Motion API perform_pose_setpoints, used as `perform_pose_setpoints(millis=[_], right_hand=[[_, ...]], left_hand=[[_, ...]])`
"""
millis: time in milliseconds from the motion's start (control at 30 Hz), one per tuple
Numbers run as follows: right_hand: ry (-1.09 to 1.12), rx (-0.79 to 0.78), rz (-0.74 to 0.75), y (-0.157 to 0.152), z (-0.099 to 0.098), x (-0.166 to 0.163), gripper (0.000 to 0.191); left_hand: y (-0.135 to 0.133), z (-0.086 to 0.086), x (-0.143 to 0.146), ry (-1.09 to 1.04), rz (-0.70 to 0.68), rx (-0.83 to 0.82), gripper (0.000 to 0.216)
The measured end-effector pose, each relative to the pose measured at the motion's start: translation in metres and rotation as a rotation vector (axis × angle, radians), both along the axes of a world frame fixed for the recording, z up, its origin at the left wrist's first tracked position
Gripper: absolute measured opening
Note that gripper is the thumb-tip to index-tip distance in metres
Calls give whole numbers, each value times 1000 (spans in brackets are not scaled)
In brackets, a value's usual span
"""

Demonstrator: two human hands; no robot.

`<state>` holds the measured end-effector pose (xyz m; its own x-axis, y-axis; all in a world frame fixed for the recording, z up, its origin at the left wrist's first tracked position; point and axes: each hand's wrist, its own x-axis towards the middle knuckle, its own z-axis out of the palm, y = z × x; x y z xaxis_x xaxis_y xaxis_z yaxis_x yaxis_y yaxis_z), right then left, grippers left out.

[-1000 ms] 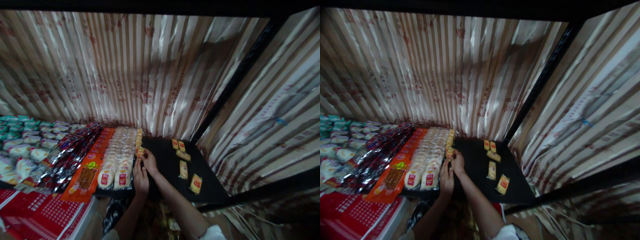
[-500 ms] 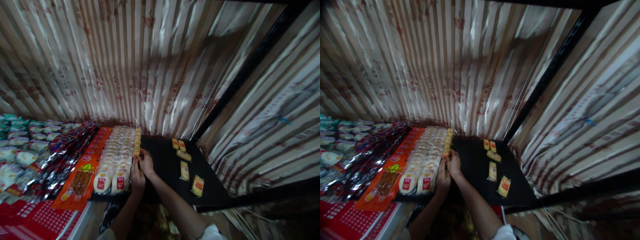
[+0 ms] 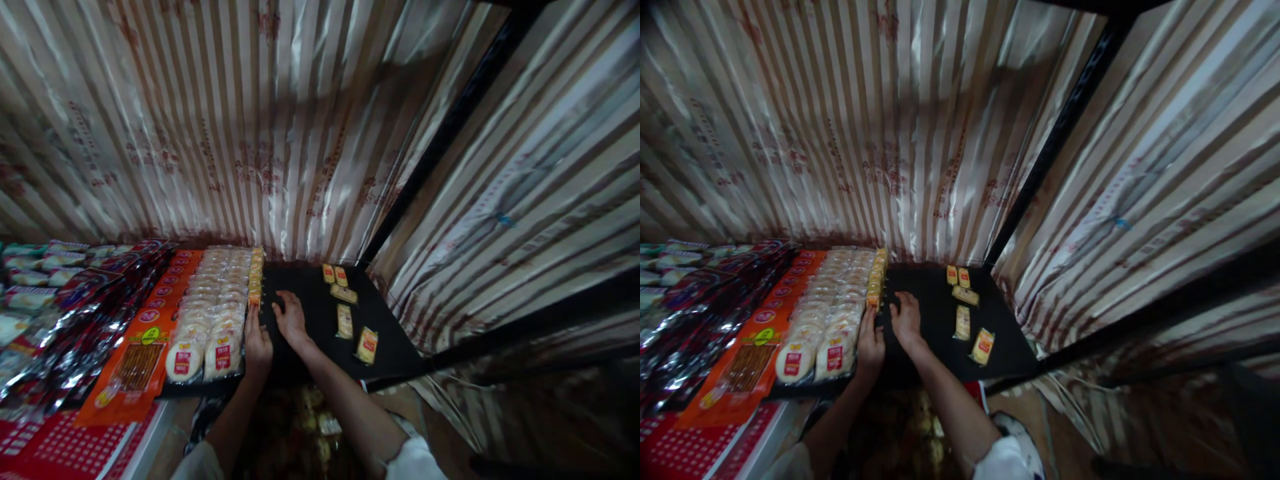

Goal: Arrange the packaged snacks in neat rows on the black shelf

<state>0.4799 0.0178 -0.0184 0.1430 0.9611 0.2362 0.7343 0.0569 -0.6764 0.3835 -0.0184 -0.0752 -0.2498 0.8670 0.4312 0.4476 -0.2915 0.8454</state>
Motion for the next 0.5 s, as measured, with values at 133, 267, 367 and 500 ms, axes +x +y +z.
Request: perform_pose_setpoints(millis=[133, 267, 367, 500], right_hand=[[-320, -4, -177, -22, 15, 62, 34], [-477, -281, -336, -38, 30, 107, 36], [-482, -404, -267, -50, 32, 109, 38], [-334, -296, -55, -69, 22, 80, 48]], left_hand=[[-8, 6, 1, 8, 16, -21, 53], [-22, 14, 10, 10, 23, -118, 49], [-37, 23, 20, 12, -14, -179, 46], [-57, 31, 29, -9, -98, -246, 43]])
